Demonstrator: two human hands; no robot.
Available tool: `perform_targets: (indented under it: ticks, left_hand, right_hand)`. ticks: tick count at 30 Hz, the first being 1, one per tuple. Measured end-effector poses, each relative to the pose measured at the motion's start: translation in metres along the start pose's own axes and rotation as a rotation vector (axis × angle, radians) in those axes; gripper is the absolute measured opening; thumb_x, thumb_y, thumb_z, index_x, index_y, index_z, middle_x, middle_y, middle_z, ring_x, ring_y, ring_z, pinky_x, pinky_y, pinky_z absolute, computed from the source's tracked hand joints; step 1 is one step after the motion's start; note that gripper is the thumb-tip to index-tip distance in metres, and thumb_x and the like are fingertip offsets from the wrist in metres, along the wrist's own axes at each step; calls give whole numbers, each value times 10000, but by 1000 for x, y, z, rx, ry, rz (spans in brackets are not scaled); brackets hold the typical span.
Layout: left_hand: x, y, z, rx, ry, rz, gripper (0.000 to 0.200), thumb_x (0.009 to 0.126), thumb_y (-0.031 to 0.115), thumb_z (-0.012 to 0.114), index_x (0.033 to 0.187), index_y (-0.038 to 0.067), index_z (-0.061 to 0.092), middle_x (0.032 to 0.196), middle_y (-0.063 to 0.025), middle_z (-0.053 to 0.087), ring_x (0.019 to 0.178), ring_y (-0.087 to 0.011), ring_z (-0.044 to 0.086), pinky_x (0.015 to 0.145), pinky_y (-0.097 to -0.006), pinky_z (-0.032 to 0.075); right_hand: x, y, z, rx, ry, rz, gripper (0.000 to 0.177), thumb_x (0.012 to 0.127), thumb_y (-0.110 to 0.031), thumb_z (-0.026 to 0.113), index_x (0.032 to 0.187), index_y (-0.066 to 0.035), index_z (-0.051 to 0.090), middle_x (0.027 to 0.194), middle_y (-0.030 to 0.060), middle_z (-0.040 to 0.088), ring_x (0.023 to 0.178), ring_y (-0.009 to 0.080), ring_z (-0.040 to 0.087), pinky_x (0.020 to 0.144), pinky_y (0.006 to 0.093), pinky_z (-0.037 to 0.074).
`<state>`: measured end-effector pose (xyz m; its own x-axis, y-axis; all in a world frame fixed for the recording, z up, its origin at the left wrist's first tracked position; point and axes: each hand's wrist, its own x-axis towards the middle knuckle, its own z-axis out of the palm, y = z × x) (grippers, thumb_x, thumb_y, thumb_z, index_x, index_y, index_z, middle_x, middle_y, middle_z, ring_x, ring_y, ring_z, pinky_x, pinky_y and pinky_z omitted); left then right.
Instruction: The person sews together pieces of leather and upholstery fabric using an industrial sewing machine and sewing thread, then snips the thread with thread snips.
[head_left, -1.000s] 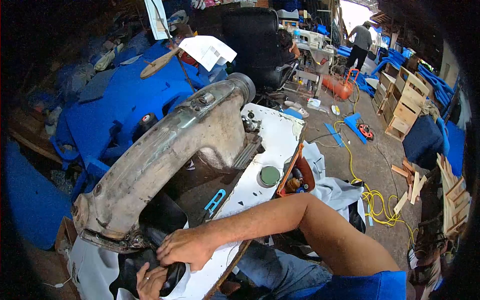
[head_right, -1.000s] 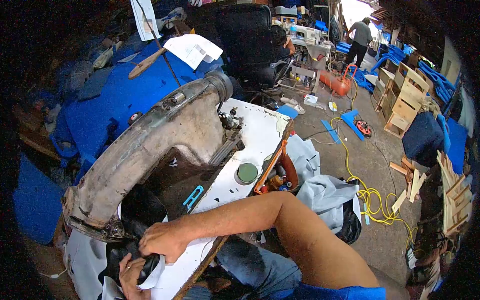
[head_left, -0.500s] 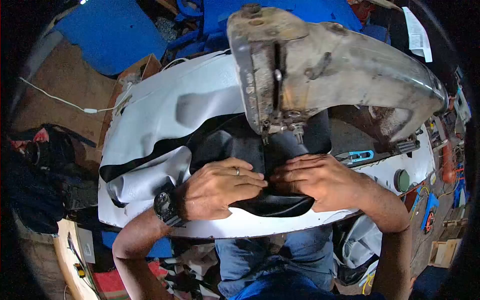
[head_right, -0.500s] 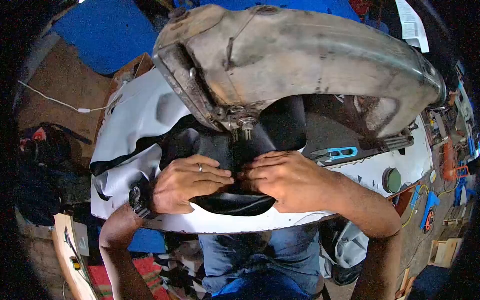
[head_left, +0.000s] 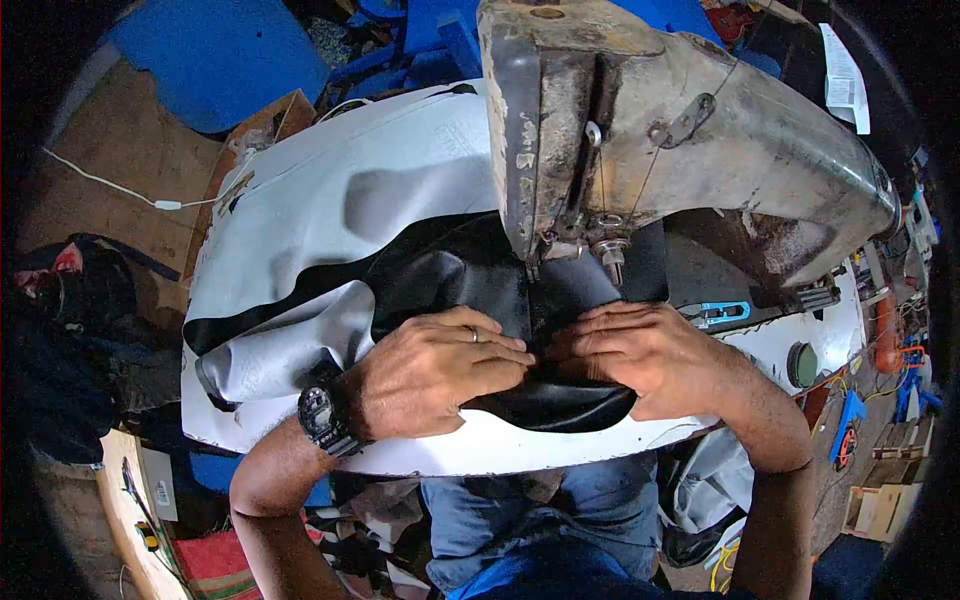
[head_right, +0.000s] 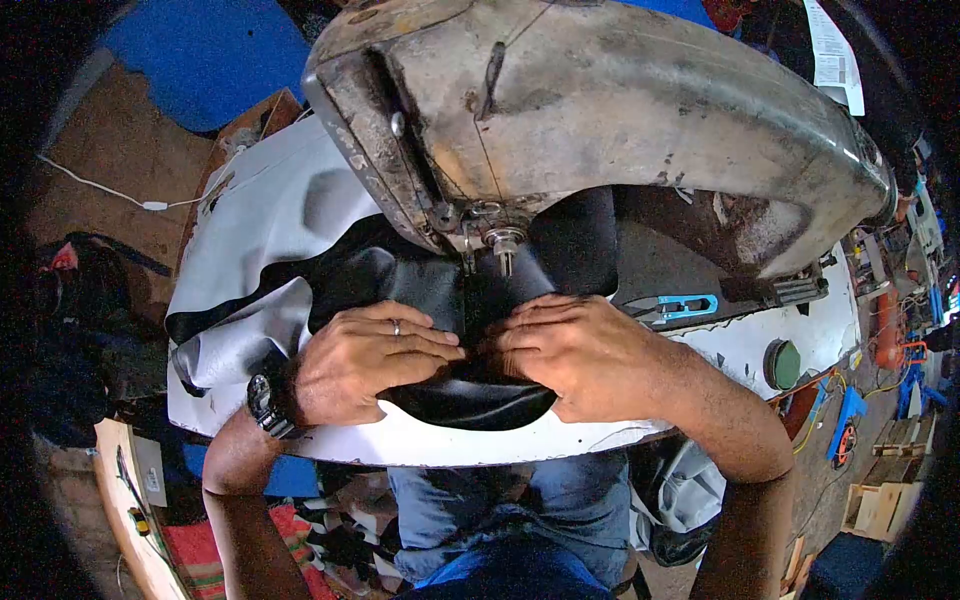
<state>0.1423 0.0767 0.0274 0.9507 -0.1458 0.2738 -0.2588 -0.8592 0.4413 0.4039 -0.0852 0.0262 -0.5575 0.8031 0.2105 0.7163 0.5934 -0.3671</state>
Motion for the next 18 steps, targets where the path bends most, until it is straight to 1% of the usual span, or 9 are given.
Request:
perform_targets:
  ticks: [6, 9, 12, 18]
  left_hand:
    - [1, 2, -1, 26, -8, 1, 384, 698, 172, 699, 1015, -44, 701, 1296, -190, 756, 1249, -325, 715, 1107, -485, 532]
    - [0, 3, 0, 23, 7, -12, 482, 683, 4, 718, 1165, -12, 713, 1288, -161, 751, 1249, -279, 699, 1143, -455, 501]
    - [3, 3, -2, 77, -15, -21, 421, 683, 140, 709, 1065, -36, 720, 1304, -170, 756, 1267, -298, 705, 1129, -482, 514]
    - [4, 1, 0, 113, 10, -50, 504, 642, 57, 716, 1142, -8, 739, 1304, -141, 762, 1264, -275, 705, 1136, -474, 508]
  right_hand:
    - [0, 0, 0, 14, 2, 15, 473, 632, -105, 746, 1080, 46, 735, 1253, 191, 743, 1261, 364, 676, 1141, 456, 519]
    - [2, 0, -2, 40, 3, 23, 488, 630, -97, 747, 1098, 45, 734, 1259, 188, 743, 1260, 367, 676, 1136, 454, 522]
    - [2, 1, -3, 45, 4, 34, 501, 630, -79, 752, 1117, 39, 735, 1272, 182, 741, 1266, 363, 673, 1139, 452, 519]
    - [2, 3, -2, -17, 21, 58, 504, 636, -40, 762, 1137, 18, 744, 1291, 165, 741, 1290, 337, 666, 1189, 450, 483]
